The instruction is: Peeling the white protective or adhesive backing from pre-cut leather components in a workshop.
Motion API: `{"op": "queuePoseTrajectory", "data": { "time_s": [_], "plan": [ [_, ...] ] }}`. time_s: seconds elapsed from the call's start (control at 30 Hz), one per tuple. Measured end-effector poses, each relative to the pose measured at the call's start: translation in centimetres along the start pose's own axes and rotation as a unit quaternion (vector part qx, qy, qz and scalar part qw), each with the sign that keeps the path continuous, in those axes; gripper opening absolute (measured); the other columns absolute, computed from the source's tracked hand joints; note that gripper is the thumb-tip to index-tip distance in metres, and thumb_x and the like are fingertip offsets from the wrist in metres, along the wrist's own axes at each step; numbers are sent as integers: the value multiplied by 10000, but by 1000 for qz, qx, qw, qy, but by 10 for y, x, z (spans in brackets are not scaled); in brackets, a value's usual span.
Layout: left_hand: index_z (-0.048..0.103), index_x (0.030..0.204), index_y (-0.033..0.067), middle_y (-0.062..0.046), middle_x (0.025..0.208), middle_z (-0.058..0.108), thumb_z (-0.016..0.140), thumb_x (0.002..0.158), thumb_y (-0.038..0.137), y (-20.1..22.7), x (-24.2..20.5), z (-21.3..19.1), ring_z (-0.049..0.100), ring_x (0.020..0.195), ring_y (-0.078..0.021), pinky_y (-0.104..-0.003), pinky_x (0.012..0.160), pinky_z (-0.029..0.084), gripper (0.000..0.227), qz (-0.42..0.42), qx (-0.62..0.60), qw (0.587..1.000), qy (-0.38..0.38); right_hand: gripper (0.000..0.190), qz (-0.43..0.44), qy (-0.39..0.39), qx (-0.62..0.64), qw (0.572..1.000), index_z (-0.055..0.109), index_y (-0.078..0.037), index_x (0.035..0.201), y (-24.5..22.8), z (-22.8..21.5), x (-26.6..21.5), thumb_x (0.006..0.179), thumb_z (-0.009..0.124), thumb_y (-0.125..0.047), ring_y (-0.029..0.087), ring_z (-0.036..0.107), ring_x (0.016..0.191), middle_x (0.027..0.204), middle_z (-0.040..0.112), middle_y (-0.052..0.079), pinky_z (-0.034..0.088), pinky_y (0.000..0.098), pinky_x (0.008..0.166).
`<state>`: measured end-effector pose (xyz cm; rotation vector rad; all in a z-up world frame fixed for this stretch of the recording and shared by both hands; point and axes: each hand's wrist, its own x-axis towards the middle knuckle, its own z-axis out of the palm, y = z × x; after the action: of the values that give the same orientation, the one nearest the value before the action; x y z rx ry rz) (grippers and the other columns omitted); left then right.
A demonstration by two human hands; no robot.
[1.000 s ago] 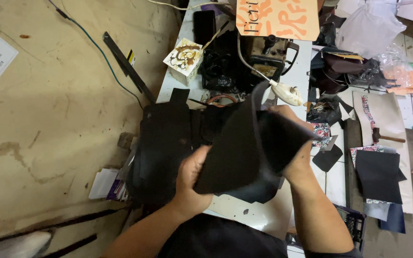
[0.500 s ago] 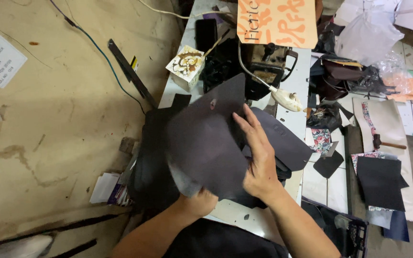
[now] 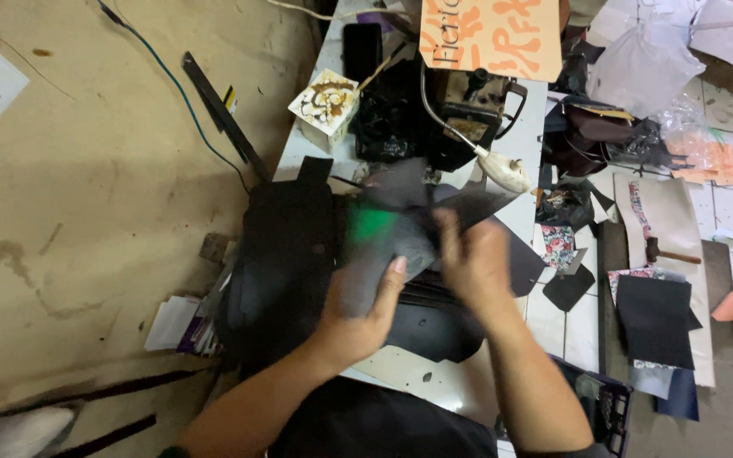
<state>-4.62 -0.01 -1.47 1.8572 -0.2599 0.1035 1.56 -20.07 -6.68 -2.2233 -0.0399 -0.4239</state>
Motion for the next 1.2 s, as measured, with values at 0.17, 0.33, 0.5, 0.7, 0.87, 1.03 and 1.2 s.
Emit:
{"op": "queuePoseTrajectory", "data": {
  "time_s": [0.17, 0.33, 0.5, 0.7, 0.87, 1.03, 1.2],
  "plan": [
    [719, 965, 46, -123, 743, 711, 682, 959, 203, 28, 5, -27, 708, 672, -259, -320, 605, 539, 162, 40, -111, 991, -56, 141, -39, -50, 39, 997, 737, -99, 1027, -45, -37, 17, 923, 747, -193, 367, 712, 936, 950, 715, 158, 539, 422, 751],
    [761, 1019, -6, -144, 683, 683, 737, 947, 131, 36, 13, -47, 669, 556, -249, -249, 601, 559, 157, 273, 290, 917, -3, 467, -122, -108, 98, 982, 673, -43, 1239, -94, -53, 10, 807, 814, -149, 431, 668, 1209, 1270, 701, 221, 563, 502, 952],
    [793, 923, -1, -175, 859, 783, 727, 935, 325, 20, 8, -19, 769, 831, -324, -405, 678, 607, 333, 119, 63, 988, 74, 354, -145, -72, 44, 986, 734, 12, 1155, -93, -43, -9, 822, 620, 55, 501, 653, 1166, 1293, 691, 257, 518, 579, 968],
    [809, 973, 13, -130, 904, 793, 824, 872, 321, 35, 14, -3, 770, 853, -274, -328, 818, 601, 324, 197, 178, 947, 183, 467, -159, -85, -18, 984, 734, -10, 1140, -71, -18, -24, 713, 581, 101, 397, 739, 1048, 1086, 773, 174, 580, 460, 906],
    [754, 1023, -10, -160, 870, 758, 741, 938, 199, 7, 4, -10, 749, 809, -241, -314, 714, 575, 226, 141, 53, 986, 75, 495, -63, -115, 6, 991, 740, -68, 1126, -40, -35, -12, 667, 610, 67, 377, 700, 1001, 955, 757, 175, 553, 462, 888],
    [654, 1243, -99, -196, 939, 699, 633, 945, 69, 5, 6, -31, 662, 881, -315, -352, 926, 501, 343, -237, -303, 913, -138, 206, -49, -92, 94, 990, 729, -67, 1012, -44, -54, 6, 807, 732, -61, 240, 605, 793, 794, 690, 115, 499, 356, 739],
    [757, 1050, -34, -227, 992, 769, 697, 951, 118, -1, 17, -37, 741, 1052, -313, -459, 932, 569, 191, 100, -81, 990, -61, 587, -181, -140, 93, 969, 663, -53, 1305, -94, -59, 7, 776, 867, -207, 482, 609, 1204, 1281, 617, 252, 461, 552, 1052]
  ]
}}
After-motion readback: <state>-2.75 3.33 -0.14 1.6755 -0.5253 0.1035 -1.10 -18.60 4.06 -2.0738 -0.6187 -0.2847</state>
